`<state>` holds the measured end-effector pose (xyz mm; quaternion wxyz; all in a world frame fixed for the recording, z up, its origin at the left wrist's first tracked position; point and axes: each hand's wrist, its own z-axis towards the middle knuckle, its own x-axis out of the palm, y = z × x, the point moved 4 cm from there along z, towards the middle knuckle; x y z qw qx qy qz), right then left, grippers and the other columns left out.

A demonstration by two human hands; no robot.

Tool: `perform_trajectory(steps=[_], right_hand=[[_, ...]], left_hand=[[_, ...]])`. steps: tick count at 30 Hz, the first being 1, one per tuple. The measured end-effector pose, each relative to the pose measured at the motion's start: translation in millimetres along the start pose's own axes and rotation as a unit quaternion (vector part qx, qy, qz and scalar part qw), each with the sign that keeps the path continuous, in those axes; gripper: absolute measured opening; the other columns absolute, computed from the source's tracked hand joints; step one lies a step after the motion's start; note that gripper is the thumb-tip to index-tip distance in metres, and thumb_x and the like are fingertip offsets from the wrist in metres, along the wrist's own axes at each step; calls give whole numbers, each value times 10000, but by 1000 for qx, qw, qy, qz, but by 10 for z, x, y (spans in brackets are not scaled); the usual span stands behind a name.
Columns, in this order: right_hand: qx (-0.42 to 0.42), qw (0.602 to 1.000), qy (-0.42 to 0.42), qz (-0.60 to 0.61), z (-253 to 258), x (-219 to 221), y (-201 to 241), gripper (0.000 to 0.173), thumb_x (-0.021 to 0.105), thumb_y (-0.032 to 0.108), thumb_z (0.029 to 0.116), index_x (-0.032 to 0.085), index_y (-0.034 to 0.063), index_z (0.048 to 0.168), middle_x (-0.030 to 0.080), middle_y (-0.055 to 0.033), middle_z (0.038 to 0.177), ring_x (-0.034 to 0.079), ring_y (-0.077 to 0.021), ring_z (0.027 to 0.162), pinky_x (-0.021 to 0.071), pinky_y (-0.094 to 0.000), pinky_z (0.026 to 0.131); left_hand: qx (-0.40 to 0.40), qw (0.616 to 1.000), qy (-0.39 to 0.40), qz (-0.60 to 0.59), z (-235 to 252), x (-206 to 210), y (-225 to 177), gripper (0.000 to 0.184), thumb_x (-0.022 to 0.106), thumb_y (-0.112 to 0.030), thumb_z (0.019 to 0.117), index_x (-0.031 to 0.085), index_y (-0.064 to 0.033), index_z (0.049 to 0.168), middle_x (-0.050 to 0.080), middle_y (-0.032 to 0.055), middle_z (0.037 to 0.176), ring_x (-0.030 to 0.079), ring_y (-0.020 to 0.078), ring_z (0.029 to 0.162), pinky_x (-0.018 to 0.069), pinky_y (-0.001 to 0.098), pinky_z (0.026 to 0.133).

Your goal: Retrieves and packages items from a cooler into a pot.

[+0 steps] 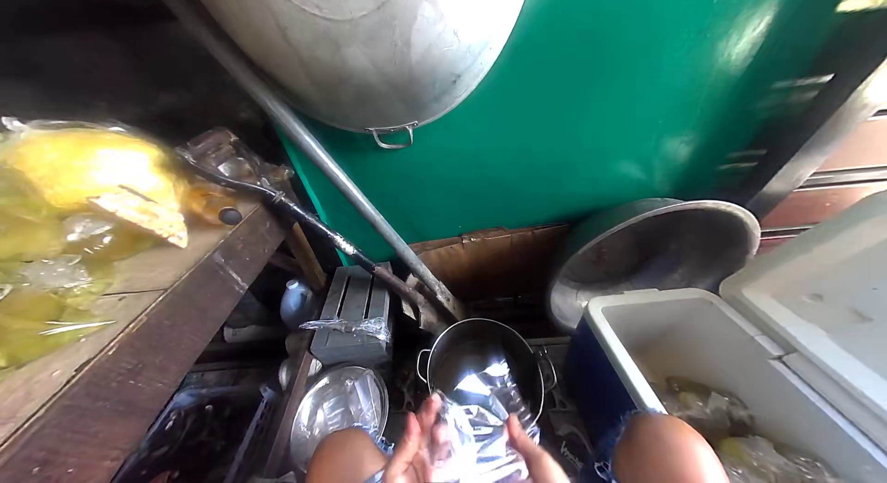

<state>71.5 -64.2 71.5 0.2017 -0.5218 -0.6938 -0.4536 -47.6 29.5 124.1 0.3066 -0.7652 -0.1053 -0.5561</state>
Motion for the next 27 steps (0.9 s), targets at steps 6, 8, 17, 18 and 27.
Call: perform_trajectory(steps=[6, 8, 17, 18, 27], right_hand=[[-27, 986, -114, -118, 296, -92, -44, 349, 355, 335, 1128, 546, 162, 892, 442, 88, 550, 384, -15, 407, 352, -177, 388], [-190, 928, -193, -255, 299, -217, 9, 189, 604, 135, 1015, 571, 58, 1184, 635, -3, 905, 602, -46, 753, 517, -230, 648], [-585, 457, -68, -667, 512, 254, 652, 175, 617, 207, 880, 748, 307, 937, 632, -158, 1364, 479, -487, 1357, 392, -683, 1019], [-565, 490, -34, -663, 602, 205, 709, 218, 618, 179, 880, 760, 291, 1001, 615, -169, 1379, 473, -468, 1368, 393, -675, 1038], [-198, 680, -399, -583, 1629, -1238, 1527, 967, 902, 219, 771, 379, -29, 1546, 381, -410, 1500, 445, -599, 1328, 412, -674, 1071]], left_hand=[[41, 995, 7, -92, 350, 4, -439, 576, 147, -422, 1110, 649, -147, 1175, 654, -8, 689, 577, 49, 478, 492, 174, 443], [13, 999, -33, -28, 471, 25, -374, 578, 125, -450, 1112, 622, -156, 1135, 623, -30, 661, 547, 27, 441, 472, 158, 408], [-46, 948, -208, 238, 1009, 160, -392, 465, 372, -420, 1107, 596, -89, 870, 441, -63, 505, 419, 10, 362, 401, 153, 366], [-47, 949, -209, 231, 1097, 194, -439, 462, 372, -429, 1104, 571, -102, 845, 429, -62, 496, 424, 16, 359, 408, 158, 365], [95, 945, -131, 283, 1642, -11, -821, 211, 575, 88, 951, 631, -46, 1105, 605, -5, 751, 482, 28, 515, 444, 166, 485]])
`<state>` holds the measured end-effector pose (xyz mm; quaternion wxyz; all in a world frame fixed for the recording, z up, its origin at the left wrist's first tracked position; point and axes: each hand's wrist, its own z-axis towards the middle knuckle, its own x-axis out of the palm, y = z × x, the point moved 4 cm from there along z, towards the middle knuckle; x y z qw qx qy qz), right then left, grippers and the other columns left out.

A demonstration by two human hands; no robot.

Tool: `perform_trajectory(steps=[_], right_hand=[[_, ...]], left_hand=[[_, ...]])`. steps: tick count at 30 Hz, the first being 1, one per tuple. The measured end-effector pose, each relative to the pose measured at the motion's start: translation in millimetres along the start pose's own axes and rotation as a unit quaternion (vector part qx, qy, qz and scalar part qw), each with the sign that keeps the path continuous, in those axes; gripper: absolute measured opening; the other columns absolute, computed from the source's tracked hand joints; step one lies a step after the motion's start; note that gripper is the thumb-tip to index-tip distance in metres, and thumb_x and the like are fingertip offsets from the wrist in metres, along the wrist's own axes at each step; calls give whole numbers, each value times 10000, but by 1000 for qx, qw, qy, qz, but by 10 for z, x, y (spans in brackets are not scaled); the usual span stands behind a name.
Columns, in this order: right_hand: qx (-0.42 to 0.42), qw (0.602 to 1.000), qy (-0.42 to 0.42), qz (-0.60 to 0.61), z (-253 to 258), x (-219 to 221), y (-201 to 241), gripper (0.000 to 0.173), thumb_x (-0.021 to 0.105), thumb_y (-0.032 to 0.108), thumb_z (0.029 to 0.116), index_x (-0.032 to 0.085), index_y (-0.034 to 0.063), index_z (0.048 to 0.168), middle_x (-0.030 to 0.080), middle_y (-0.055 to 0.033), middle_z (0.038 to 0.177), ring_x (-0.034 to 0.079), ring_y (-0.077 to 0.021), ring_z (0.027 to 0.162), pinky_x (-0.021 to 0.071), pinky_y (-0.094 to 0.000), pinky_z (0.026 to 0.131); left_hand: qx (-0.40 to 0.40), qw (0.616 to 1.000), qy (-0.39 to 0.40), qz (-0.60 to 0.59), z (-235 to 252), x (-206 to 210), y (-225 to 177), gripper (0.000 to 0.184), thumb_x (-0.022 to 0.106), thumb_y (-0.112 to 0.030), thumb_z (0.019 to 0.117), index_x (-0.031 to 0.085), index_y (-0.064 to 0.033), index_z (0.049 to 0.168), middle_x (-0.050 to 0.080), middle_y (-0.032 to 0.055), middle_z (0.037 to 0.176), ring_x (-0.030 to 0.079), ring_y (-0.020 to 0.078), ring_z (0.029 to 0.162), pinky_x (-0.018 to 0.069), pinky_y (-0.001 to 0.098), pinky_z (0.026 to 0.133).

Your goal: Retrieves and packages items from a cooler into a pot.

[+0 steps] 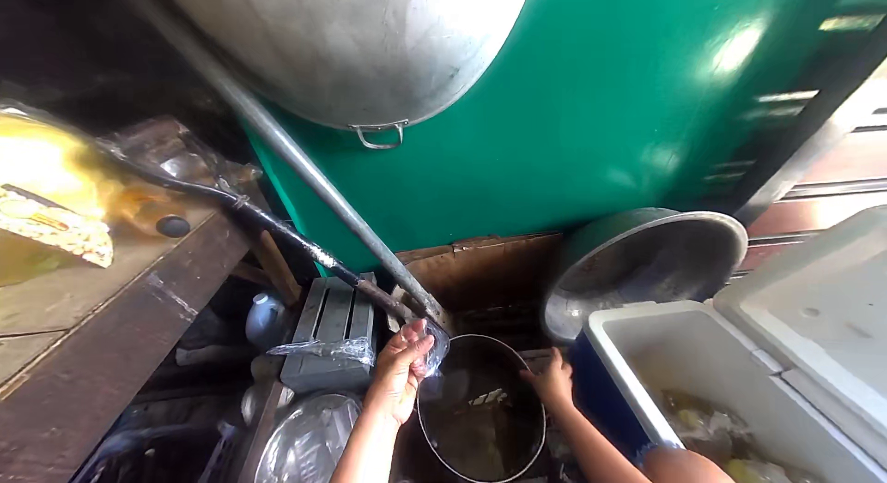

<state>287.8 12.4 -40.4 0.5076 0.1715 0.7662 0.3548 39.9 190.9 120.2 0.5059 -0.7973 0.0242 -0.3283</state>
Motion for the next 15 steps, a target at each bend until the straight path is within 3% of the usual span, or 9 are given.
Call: perform_trajectory(steps=[2, 5, 7, 9, 12, 15], right_hand=[[14, 998, 57, -37, 121, 206, -113, 652, 857, 187, 821, 595, 16, 1392, 546, -323, 1389, 552, -479, 1269, 461, -582, 1059], [-48, 989, 132, -48, -11, 524, -187, 421, 819, 260, 866, 731, 73, 1233, 639, -268, 1269, 605, -420, 1201, 474, -558, 1039], [-57, 974, 207, -67, -111, 738, -292, 458, 786, 411, 893, 737, 99, 1225, 663, -228, 1262, 610, -386, 1214, 465, -547, 1057], [-75, 959, 251, -107, -241, 850, -312, 424, 676, 405, 976, 715, 72, 1234, 672, -217, 1251, 610, -374, 1223, 457, -534, 1071], [-155, 938, 267, -159, -505, 810, -124, 321, 595, 268, 1012, 718, 45, 1207, 670, -220, 1243, 645, -361, 1173, 496, -519, 1034], [-216, 899, 303, -230, -780, 749, -49, 311, 593, 207, 1000, 694, 54, 1251, 579, -241, 1388, 659, -383, 1161, 547, -512, 974]], left_hand=[[61, 996, -48, 34, 75, -38, -76, 145, 623, 106, 910, 671, -8, 985, 639, 29, 766, 460, 33, 513, 393, 168, 463], [113, 988, -86, 61, 142, -84, -133, 144, 615, 65, 945, 709, 12, 1040, 595, 32, 700, 449, 49, 501, 386, 179, 465], [118, 986, -91, 73, 177, -101, -124, 224, 660, 53, 931, 702, 5, 1146, 600, 48, 729, 456, 61, 500, 399, 185, 459], [125, 984, -87, 97, 210, -125, -92, 348, 725, 81, 864, 702, -22, 1195, 642, 82, 800, 471, 83, 514, 403, 206, 464], [182, 961, -86, 191, 254, -198, -70, 272, 731, 80, 830, 754, -59, 1063, 675, 60, 851, 542, 109, 628, 455, 241, 566], [293, 881, -128, 349, 196, -231, -107, 92, 686, -63, 908, 758, -120, 910, 648, 17, 1056, 640, 97, 941, 569, 272, 790]])
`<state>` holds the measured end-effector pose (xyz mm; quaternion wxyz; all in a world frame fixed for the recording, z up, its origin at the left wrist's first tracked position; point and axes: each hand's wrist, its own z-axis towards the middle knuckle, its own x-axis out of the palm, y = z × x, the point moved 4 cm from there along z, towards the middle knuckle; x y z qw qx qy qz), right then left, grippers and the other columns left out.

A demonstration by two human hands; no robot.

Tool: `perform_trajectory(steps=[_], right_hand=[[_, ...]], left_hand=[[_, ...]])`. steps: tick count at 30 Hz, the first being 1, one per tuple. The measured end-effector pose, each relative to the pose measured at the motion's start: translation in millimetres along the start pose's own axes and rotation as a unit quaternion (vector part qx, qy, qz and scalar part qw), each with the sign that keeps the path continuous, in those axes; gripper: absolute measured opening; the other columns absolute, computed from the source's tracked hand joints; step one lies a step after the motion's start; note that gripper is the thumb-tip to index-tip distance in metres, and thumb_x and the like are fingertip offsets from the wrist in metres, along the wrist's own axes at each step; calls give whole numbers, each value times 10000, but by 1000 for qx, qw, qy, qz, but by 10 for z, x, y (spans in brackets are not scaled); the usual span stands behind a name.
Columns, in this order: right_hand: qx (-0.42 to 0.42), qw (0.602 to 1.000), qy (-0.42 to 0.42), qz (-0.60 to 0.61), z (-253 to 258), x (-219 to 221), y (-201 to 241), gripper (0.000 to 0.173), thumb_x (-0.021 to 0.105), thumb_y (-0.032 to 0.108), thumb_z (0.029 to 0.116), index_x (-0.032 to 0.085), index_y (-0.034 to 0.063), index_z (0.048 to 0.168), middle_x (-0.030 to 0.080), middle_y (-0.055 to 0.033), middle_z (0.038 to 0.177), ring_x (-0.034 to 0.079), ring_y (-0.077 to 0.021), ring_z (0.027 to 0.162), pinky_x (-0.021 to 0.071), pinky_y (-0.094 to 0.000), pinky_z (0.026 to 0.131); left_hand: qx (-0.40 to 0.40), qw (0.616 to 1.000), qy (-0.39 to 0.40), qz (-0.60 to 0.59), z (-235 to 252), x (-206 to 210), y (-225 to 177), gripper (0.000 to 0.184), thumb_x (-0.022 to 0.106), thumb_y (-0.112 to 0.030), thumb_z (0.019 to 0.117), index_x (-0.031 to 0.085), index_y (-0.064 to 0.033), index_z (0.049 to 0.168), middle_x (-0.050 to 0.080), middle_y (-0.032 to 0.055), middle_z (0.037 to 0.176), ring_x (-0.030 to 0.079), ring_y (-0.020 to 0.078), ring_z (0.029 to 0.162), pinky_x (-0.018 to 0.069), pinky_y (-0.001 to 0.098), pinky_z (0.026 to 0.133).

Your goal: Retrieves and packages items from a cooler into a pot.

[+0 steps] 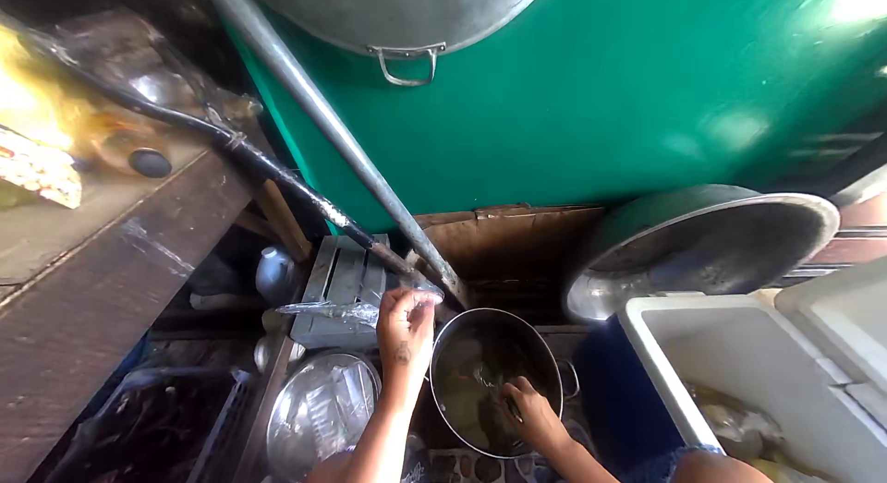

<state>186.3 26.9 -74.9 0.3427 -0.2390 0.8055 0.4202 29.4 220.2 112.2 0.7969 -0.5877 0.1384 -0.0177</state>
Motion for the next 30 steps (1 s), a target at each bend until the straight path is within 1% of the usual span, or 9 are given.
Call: perform_trajectory(steps=[3, 7, 11, 15, 18, 21, 24, 28, 30], right_hand=[[-6, 998, 40, -57, -108, 147, 2, 329, 612, 215, 993, 677, 59, 1275, 523, -245, 1466, 648, -414, 1179, 550, -538, 962], [20, 999, 11, -37, -146, 251, -99, 335, 585, 289, 1014, 705, 65, 1232, 633, -211, 1338, 685, -375, 1114, 556, -529, 940], [44, 994, -95, 31, -211, 127, -123, 325, 613, 287, 993, 744, 45, 1167, 711, -203, 1171, 700, -359, 1080, 546, -527, 954], [62, 992, -85, 71, -238, 145, -196, 321, 601, 272, 1007, 744, 32, 1164, 721, -201, 1158, 683, -351, 1127, 509, -510, 1019], [93, 983, -110, 116, -234, 197, -278, 310, 618, 261, 1005, 740, 18, 1155, 722, -211, 1144, 678, -356, 1126, 500, -514, 1024], [106, 974, -153, 126, -271, 220, -248, 285, 629, 229, 996, 742, 17, 1148, 721, -221, 1129, 685, -367, 1100, 510, -527, 1000], [81, 983, -115, 117, -235, 353, -148, 296, 617, 247, 1005, 737, 37, 1176, 706, -214, 1174, 670, -359, 1136, 511, -512, 1019], [107, 976, -107, 155, -149, 359, -95, 307, 610, 272, 1019, 736, 40, 1174, 727, -196, 1155, 680, -344, 1134, 498, -521, 1026], [149, 961, -127, 194, -161, 319, -142, 301, 609, 288, 1024, 741, 57, 1165, 744, -180, 1091, 711, -332, 1038, 528, -541, 951]], left_hand=[[104, 983, -57, 138, -36, -17, -109, 69, 706, -161, 876, 734, -185, 817, 580, 51, 1295, 636, 128, 994, 566, 324, 777], [155, 962, -89, 208, -92, -15, -213, 99, 715, -150, 842, 724, -220, 772, 504, 72, 1505, 666, 186, 923, 542, 397, 686], [164, 961, -63, 212, -101, -2, -257, 154, 645, -169, 927, 774, -246, 894, 471, 44, 1563, 685, 192, 961, 546, 418, 686], [97, 986, -1, 134, -102, 41, -202, 255, 558, -202, 1020, 772, -281, 1134, 418, -5, 1610, 703, 106, 936, 587, 373, 722], [7, 998, 70, 7, -79, 110, -93, 320, 526, -163, 1050, 718, -251, 1290, 295, 11, 1671, 702, 118, 1066, 626, 360, 853], [-58, 993, 77, -62, -84, 130, 0, 319, 613, -116, 1008, 711, -182, 1304, 293, 42, 1672, 708, 165, 1074, 638, 361, 838], [-85, 992, 80, -45, -84, 129, 81, 370, 745, -129, 913, 732, -208, 1274, 348, 17, 1649, 700, 168, 1064, 623, 383, 835], [-86, 993, 77, -25, -82, 138, 129, 371, 769, -104, 878, 757, -209, 1234, 361, 0, 1644, 698, 144, 1042, 614, 374, 832], [-94, 992, 75, -29, -73, 120, 135, 350, 752, -81, 882, 766, -195, 1213, 397, 10, 1623, 715, 143, 936, 623, 362, 778]])
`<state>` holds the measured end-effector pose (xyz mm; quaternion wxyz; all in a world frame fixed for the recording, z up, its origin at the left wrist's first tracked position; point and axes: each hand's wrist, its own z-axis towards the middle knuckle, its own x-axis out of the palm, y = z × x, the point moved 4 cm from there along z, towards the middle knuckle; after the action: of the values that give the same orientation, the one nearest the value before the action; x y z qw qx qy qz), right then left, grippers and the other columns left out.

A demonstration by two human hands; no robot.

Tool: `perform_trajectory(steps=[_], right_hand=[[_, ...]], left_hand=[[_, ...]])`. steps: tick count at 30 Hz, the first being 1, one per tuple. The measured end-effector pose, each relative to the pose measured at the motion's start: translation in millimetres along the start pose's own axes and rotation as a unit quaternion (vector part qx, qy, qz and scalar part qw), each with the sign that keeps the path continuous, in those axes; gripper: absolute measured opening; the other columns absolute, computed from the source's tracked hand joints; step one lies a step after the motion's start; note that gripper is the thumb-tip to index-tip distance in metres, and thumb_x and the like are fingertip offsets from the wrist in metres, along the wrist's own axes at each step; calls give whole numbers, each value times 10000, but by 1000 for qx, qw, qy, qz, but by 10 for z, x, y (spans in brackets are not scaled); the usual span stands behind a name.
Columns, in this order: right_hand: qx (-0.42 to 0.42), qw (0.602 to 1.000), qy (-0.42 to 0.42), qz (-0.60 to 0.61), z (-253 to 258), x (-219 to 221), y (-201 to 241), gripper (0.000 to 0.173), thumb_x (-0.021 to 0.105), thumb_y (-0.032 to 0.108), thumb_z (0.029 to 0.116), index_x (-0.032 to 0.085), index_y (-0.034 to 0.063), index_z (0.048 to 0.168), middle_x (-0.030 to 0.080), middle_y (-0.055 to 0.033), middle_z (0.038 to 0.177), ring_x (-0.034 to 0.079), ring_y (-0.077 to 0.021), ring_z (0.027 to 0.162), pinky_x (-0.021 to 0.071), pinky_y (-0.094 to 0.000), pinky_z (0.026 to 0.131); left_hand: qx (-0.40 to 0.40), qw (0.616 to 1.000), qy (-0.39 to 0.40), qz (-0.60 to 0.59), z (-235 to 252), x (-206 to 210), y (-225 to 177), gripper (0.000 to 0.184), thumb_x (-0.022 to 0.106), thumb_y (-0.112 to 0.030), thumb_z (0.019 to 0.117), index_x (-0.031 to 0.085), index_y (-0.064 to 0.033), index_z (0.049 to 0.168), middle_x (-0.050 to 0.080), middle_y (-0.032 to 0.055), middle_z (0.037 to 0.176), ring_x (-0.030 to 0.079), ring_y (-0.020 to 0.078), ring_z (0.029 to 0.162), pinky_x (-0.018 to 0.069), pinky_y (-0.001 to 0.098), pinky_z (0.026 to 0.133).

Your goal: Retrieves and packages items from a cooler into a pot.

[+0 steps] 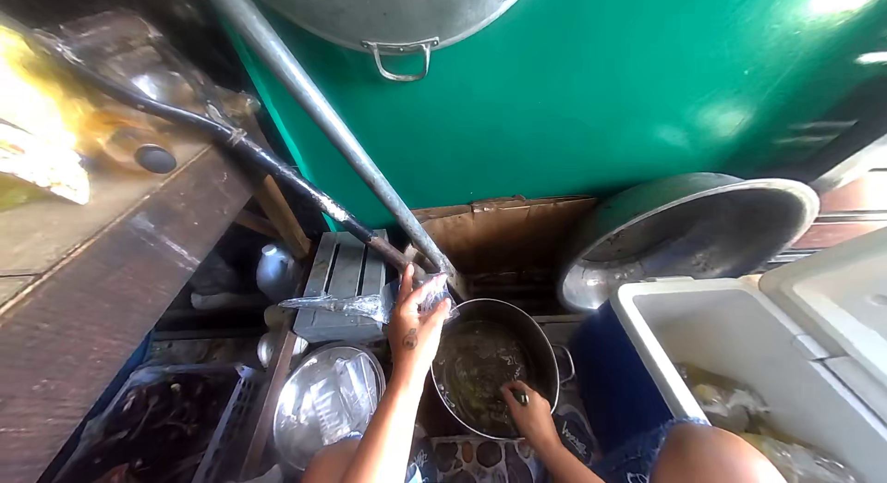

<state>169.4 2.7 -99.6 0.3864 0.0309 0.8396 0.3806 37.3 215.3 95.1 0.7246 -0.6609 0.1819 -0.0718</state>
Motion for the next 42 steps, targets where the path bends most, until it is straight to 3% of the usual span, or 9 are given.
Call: perform_trajectory(steps=[5, 10, 18, 23, 27, 32, 36, 38, 42], right_hand=[[85, 988, -34, 126, 57, -87, -251, 272, 611, 280, 1033, 732, 59, 1137, 740, -141, 965, 718, -255, 815, 580, -478, 791], [132, 951, -67, 273, -112, -77, -222, 224, 626, 219, 1036, 703, 20, 1106, 711, -126, 916, 692, -188, 704, 601, -371, 681], [51, 976, -84, 192, -107, -501, 38, 247, 651, 297, 1003, 733, 79, 1084, 730, -75, 836, 700, -187, 672, 605, -407, 670], [-25, 984, -79, 159, -5, -1338, 655, 307, 655, 351, 994, 714, 71, 1105, 722, -65, 806, 691, -180, 637, 604, -393, 636], [-79, 985, -74, 135, -39, -2005, 1319, 307, 658, 360, 1007, 708, 67, 1082, 705, -59, 761, 675, -163, 604, 598, -356, 613], [-130, 985, -75, 85, -131, -2531, 2065, 300, 650, 361, 1024, 716, 68, 1014, 678, -61, 672, 644, -155, 544, 570, -336, 571], [-162, 985, -63, 20, -209, -2639, 2560, 315, 662, 362, 1018, 706, 54, 962, 671, -60, 673, 636, -150, 542, 564, -344, 578], [-184, 981, -56, -34, -250, -2582, 2806, 356, 661, 373, 1016, 686, 34, 911, 656, -62, 657, 634, -154, 545, 562, -362, 592], [-247, 952, -44, -175, -339, -2168, 3345, 364, 657, 368, 994, 691, 15, 915, 670, -142, 770, 682, -291, 717, 553, -531, 702]], left_hand=[[-48, 997, 14, -60, -13, 22, -72, 309, 688, -16, 936, 755, -126, 1217, 465, 41, 1571, 699, 137, 744, 612, 307, 675], [-73, 988, 29, -132, -21, 71, -50, 260, 591, -45, 1009, 740, -83, 1220, 515, 90, 1519, 687, 145, 764, 582, 289, 659], [-117, 981, 80, -130, 19, 167, 168, 283, 671, -41, 963, 722, -74, 1240, 524, 145, 1480, 672, 171, 816, 560, 298, 678], [-130, 982, 89, -103, 84, 201, 358, 210, 590, -80, 1027, 713, -32, 1191, 579, 169, 1404, 694, 188, 782, 587, 317, 668], [-158, 978, 122, -58, 104, 199, 507, 267, 550, -113, 1043, 686, -35, 1260, 514, 174, 1494, 699, 242, 1019, 606, 383, 786], [-206, 966, 158, -2, 17, 258, 550, 264, 550, -178, 1048, 691, -91, 1254, 573, 133, 1402, 686, 188, 845, 579, 342, 689], [-216, 955, 203, -4, -80, 377, 484, 423, 523, -400, 1071, 649, -116, 1357, 529, 144, 1485, 689, 249, 995, 580, 410, 781], [-212, 952, 221, -17, -117, 447, 460, 503, 447, -475, 1086, 607, -122, 1407, 553, 153, 1443, 689, 236, 915, 576, 389, 725], [-238, 933, 264, -60, -237, 583, 456, 597, 305, -564, 1090, 534, -180, 1486, 492, 87, 1542, 686, 272, 1053, 574, 449, 808]])
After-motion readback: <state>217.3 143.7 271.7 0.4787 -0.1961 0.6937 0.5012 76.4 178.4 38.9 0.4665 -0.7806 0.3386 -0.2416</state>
